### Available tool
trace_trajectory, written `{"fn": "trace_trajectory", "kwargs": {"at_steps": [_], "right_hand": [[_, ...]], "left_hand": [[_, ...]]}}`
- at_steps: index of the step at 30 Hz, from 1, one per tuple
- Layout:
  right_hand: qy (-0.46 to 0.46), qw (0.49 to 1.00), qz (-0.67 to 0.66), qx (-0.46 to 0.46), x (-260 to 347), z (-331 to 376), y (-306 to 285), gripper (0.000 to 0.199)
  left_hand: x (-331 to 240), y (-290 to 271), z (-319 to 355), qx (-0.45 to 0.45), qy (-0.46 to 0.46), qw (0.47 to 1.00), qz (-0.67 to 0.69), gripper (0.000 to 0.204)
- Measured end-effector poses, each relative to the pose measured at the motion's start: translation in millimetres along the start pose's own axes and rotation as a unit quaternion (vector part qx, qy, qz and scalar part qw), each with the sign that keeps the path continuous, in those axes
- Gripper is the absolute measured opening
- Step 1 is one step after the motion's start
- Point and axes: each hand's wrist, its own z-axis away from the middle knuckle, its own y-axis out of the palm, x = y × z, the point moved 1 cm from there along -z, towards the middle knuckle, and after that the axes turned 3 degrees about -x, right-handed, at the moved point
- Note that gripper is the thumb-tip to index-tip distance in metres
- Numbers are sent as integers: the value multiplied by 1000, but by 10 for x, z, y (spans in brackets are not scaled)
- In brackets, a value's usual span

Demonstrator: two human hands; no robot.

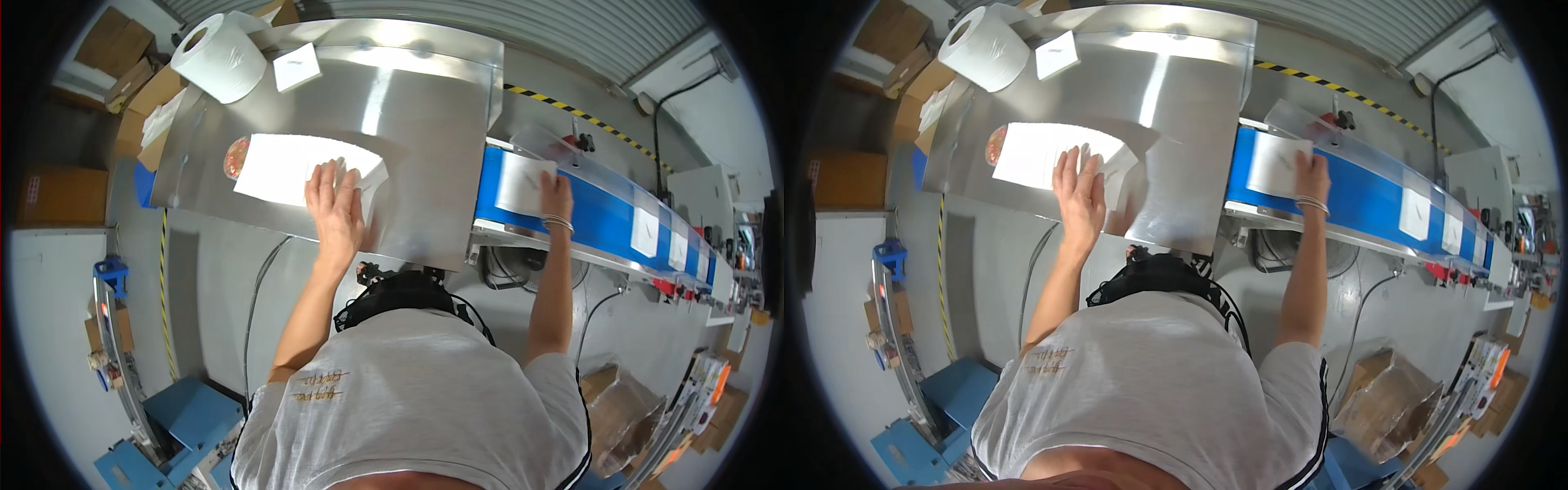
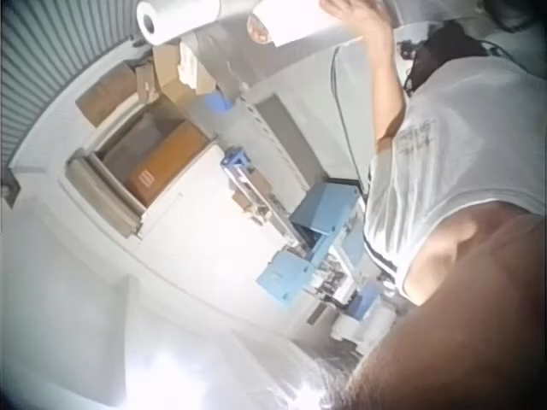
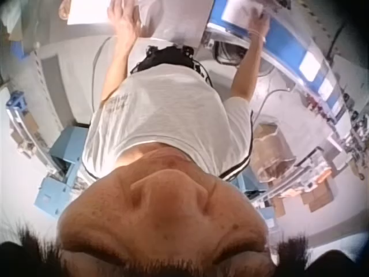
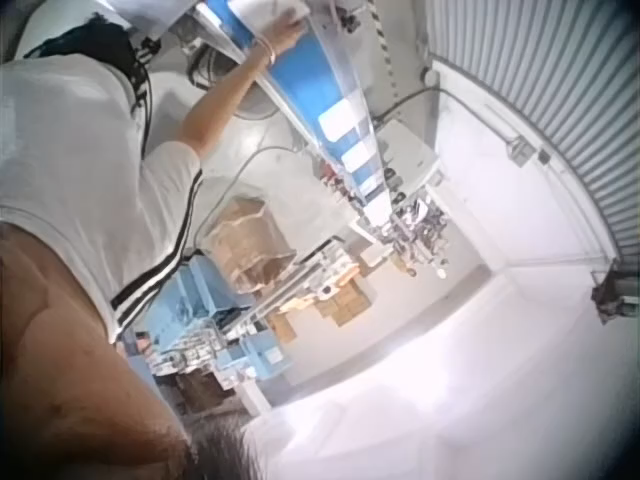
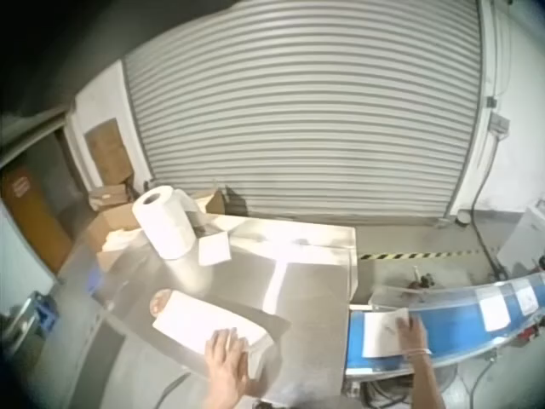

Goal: Taking stacks of paper napkins from a production machine and placing them onto a conveyor belt for packaging.

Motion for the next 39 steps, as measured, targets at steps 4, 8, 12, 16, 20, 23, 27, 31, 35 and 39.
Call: {"fn": "trace_trajectory", "kwargs": {"at_steps": [4, 8, 12, 16, 20, 23, 27, 31, 35, 39], "right_hand": [[-52, 952, 266, -142, 322, 94, -227, 46], [-302, 953, 27, 2, 1019, 357, 182, 50], [-238, 869, -203, 383, 2070, 873, 646, 43], [-344, 833, -245, 358, 1965, 880, 1096, 43], [-68, 845, -414, 332, 1593, 829, 960, 35], [70, 962, -106, 243, 1026, 436, 490, 38], [66, 996, 17, 65, 212, 70, 6, 47], [-100, 953, 272, -86, 542, 182, -60, 57], [-306, 925, -67, 215, 1619, 529, 397, 50], [-267, 834, -230, 425, 2168, 870, 1021, 46]], "left_hand": [[2, 5, 34, -19, 18, 999, -17, 31], [-19, 1, 47, -8, 34, 999, -19, 31], [-6, -55, 24, 42, 15, 999, -29, 29], [-39, -103, -71, 58, -16, 998, -4, 36], [127, -124, -97, 36, -24, 999, -14, 38], [188, -113, -78, 26, -27, 999, -21, 37], [119, -102, -123, 24, -37, 999, 4, 36], [118, -92, -118, 32, -62, 997, 31, 36], [123, -146, -95, 53, -63, 996, 28, 33], [129, -141, -128, 86, -32, 995, 34, 34]]}}
